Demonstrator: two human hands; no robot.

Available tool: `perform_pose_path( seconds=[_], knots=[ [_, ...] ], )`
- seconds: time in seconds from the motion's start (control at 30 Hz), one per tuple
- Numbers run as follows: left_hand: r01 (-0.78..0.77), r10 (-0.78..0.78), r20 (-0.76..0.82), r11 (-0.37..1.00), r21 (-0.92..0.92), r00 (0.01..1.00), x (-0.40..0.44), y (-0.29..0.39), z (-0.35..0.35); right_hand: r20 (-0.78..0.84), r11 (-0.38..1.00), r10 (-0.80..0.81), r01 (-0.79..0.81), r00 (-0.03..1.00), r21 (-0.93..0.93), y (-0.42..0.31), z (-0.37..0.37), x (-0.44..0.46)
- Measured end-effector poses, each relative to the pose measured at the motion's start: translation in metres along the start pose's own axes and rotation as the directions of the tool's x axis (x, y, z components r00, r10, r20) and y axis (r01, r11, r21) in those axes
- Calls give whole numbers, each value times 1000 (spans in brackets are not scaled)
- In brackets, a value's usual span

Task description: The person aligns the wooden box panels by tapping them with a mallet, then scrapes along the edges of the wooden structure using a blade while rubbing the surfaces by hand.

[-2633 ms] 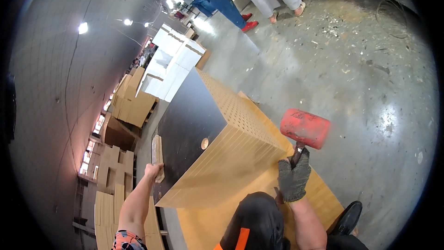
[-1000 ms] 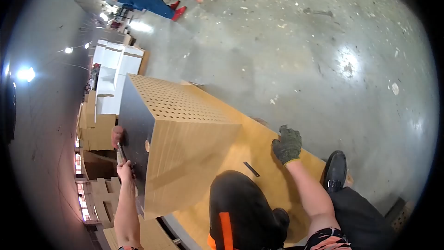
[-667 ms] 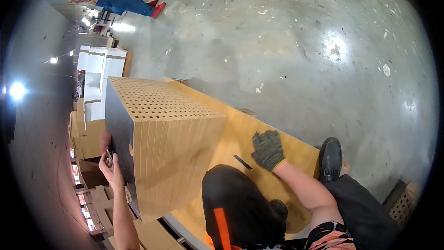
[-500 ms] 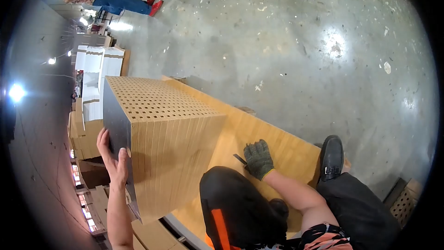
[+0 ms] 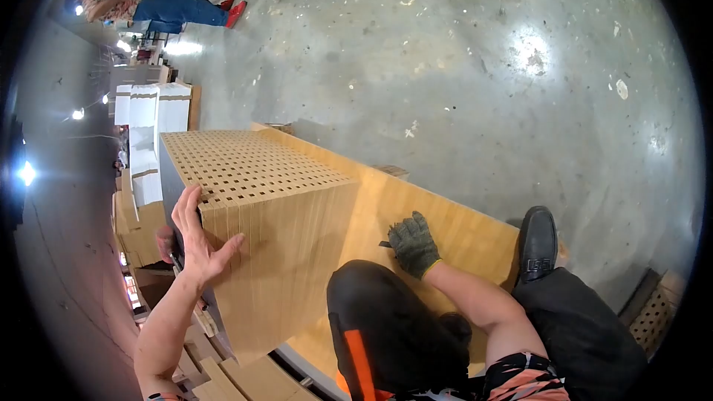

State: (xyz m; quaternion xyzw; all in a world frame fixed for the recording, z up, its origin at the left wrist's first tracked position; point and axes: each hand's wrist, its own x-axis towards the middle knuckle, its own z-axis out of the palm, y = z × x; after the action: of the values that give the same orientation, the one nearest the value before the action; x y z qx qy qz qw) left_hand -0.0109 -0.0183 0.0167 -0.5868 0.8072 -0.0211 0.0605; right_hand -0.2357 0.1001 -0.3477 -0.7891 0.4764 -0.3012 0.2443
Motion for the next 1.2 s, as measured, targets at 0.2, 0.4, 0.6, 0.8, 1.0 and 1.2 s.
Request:
perform_pose_path(
  seconds=[0.2,0.4,0.6,0.8,1.0,1.2],
  knots=[
    [-6,6,-29,1000,14,1000,0,-1,4,-40,1000,23,-23,999,-6,3,24,-6],
    [-6,7,-114,1000,5,993,1,1,5,36,997,64,-66,997,45,3,32,0],
    [59,-113,-262,977,-206,958,-17,-6,2,177,996,59,-69,982,48,4,19,13],
    [705,-616,-442,707,54,652,-115,-90,-9,456,999,34,-30,889,-16,13,-22,41],
    [960,-956,-89,276,42,278,-185,-155,1,586,977,11,116,810,-178,20,-31,56],
    [710,-982,109,33,-703,153,-149,-121,1,536,987,34,-112,843,114,34,-26,58]
  ],
)
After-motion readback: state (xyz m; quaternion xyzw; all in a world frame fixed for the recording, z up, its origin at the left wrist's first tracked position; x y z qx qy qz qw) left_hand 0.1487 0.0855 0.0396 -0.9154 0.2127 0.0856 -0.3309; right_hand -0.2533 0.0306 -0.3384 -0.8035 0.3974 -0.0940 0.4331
